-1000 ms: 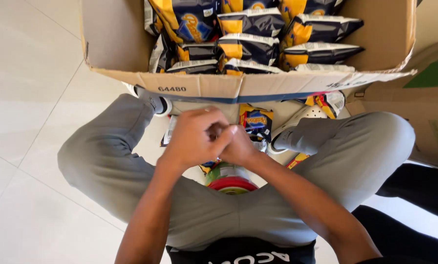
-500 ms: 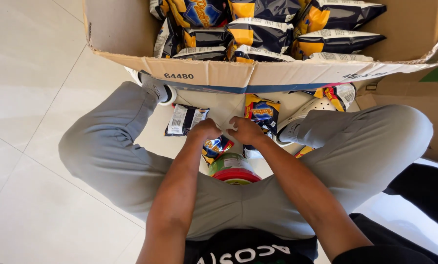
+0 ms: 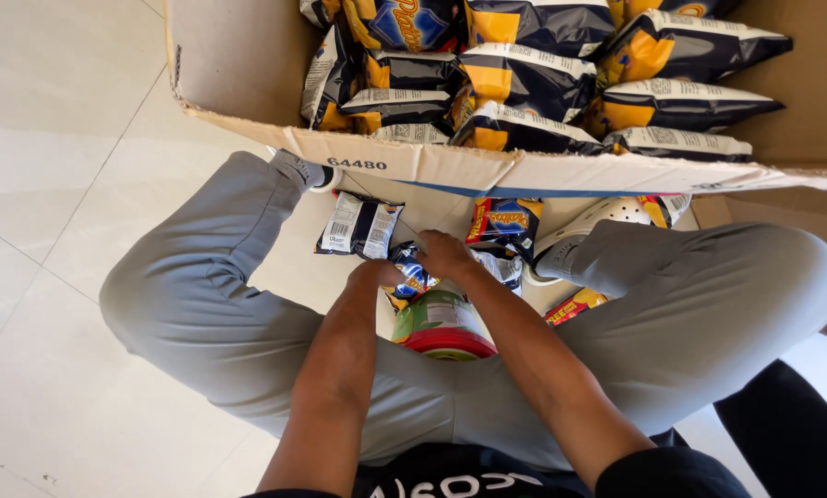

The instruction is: Organizing bags of chips into a cardboard box.

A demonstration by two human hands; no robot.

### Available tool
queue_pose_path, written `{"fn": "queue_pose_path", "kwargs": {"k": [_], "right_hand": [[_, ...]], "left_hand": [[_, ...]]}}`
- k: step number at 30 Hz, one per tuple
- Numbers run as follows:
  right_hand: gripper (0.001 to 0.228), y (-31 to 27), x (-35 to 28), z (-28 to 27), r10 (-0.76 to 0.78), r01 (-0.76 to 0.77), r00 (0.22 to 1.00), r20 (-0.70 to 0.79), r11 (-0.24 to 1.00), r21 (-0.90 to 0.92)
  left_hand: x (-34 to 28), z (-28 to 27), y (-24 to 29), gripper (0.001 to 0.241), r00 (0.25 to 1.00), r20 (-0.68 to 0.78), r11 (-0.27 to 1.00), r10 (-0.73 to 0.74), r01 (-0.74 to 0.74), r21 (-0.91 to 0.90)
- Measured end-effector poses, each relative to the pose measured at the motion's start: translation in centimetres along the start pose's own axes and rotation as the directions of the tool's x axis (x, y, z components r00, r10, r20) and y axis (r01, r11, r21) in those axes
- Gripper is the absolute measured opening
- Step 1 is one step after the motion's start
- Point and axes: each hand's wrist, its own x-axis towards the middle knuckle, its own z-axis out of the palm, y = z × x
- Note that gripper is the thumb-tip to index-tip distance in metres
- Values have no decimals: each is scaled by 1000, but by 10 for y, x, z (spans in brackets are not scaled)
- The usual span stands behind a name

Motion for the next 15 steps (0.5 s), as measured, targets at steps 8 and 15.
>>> {"fn": "queue_pose_path", "kwargs": {"k": [8,15], "right_hand": [[56,-2,34,44,-61,60,997,52,998,16],[63,15,27,64,-88,87,994,63,996,12]], "left_hand": [[-46,-9,16,84,997,64,999,-33,35,-33],[43,27,-10,91,983,-5,982,184,-184,-50]]}}
